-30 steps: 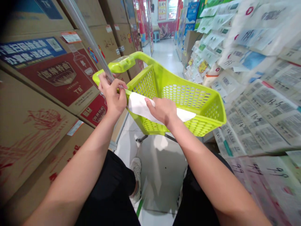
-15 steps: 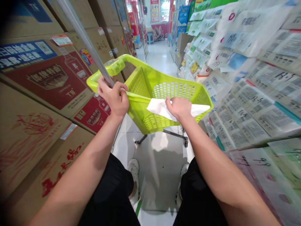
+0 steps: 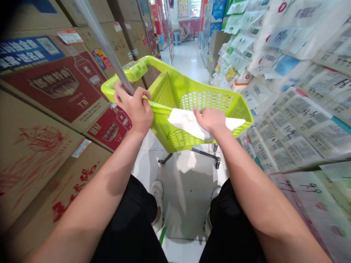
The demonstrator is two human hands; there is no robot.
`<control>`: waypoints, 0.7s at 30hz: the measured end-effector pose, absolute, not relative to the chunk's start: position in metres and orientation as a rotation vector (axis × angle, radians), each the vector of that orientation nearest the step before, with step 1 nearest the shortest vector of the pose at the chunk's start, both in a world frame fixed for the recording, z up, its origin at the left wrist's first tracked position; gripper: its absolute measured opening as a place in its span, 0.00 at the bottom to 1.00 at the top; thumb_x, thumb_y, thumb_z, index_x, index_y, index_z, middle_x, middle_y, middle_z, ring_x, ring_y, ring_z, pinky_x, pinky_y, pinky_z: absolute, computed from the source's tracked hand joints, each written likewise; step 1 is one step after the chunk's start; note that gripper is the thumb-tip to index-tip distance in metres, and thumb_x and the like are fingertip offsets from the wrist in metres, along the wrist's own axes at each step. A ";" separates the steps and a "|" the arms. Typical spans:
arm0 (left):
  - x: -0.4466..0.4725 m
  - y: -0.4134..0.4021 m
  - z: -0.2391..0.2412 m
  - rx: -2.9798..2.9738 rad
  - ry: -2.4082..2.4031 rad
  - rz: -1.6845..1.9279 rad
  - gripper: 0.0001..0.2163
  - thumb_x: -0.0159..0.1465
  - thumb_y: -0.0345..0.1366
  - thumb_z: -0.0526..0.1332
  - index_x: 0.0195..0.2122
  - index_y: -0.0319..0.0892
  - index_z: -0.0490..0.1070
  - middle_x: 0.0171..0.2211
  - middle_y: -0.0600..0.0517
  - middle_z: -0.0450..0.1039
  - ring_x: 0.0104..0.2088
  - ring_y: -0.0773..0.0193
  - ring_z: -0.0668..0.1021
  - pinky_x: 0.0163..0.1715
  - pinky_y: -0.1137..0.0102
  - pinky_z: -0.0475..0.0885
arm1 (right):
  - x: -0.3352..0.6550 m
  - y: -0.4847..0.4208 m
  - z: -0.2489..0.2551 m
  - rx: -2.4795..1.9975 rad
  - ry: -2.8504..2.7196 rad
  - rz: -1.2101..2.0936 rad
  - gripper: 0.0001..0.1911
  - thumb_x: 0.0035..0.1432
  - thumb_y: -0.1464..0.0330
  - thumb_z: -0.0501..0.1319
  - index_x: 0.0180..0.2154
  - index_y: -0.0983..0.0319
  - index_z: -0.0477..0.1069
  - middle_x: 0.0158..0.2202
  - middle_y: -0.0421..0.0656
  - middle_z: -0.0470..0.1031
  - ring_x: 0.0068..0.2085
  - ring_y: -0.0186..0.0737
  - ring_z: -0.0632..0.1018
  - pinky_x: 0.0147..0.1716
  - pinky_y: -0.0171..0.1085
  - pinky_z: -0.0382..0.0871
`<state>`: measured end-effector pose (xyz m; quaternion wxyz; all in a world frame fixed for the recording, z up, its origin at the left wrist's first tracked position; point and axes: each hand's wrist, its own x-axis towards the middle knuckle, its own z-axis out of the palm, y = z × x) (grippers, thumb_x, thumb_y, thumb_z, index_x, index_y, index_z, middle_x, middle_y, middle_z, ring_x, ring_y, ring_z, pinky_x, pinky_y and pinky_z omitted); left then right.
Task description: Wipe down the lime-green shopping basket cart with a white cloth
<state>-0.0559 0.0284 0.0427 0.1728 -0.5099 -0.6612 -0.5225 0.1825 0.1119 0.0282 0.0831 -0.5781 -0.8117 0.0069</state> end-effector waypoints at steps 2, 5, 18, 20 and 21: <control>-0.068 0.031 0.042 -1.443 -1.866 -1.538 0.10 0.70 0.43 0.57 0.36 0.48 0.74 0.60 0.44 0.70 0.74 0.46 0.57 0.70 0.41 0.48 | 0.207 0.122 0.021 -1.856 -2.367 0.026 0.45 0.72 0.44 0.37 0.45 0.65 0.85 0.46 0.62 0.83 0.49 0.62 0.83 0.42 0.46 0.68; -0.083 0.034 0.039 -1.464 -1.836 -1.611 0.13 0.70 0.46 0.54 0.35 0.49 0.74 0.55 0.43 0.75 0.76 0.50 0.51 0.68 0.42 0.44 | 0.229 0.124 0.015 -1.923 -2.328 0.016 0.45 0.72 0.44 0.38 0.45 0.66 0.85 0.46 0.64 0.83 0.48 0.63 0.83 0.41 0.47 0.69; -0.040 0.014 0.041 -1.443 -1.836 -1.478 0.11 0.73 0.41 0.55 0.35 0.48 0.74 0.61 0.45 0.68 0.72 0.47 0.61 0.69 0.40 0.52 | 0.122 0.074 0.036 -1.479 -2.417 0.001 0.44 0.75 0.46 0.33 0.47 0.60 0.84 0.43 0.55 0.84 0.46 0.57 0.82 0.40 0.43 0.65; -0.044 0.017 0.041 -1.472 -1.834 -1.482 0.13 0.74 0.43 0.53 0.35 0.48 0.74 0.61 0.46 0.68 0.72 0.48 0.59 0.69 0.40 0.51 | 0.120 0.075 0.037 -1.463 -2.435 0.017 0.45 0.74 0.45 0.32 0.47 0.60 0.84 0.43 0.55 0.84 0.46 0.57 0.82 0.40 0.43 0.65; -0.048 0.020 0.041 -1.489 -1.835 -1.492 0.14 0.74 0.43 0.53 0.35 0.48 0.74 0.61 0.45 0.68 0.73 0.48 0.58 0.69 0.40 0.50 | 0.123 0.077 0.037 -1.463 -2.449 0.021 0.45 0.74 0.45 0.33 0.47 0.60 0.84 0.44 0.55 0.84 0.47 0.57 0.82 0.40 0.43 0.64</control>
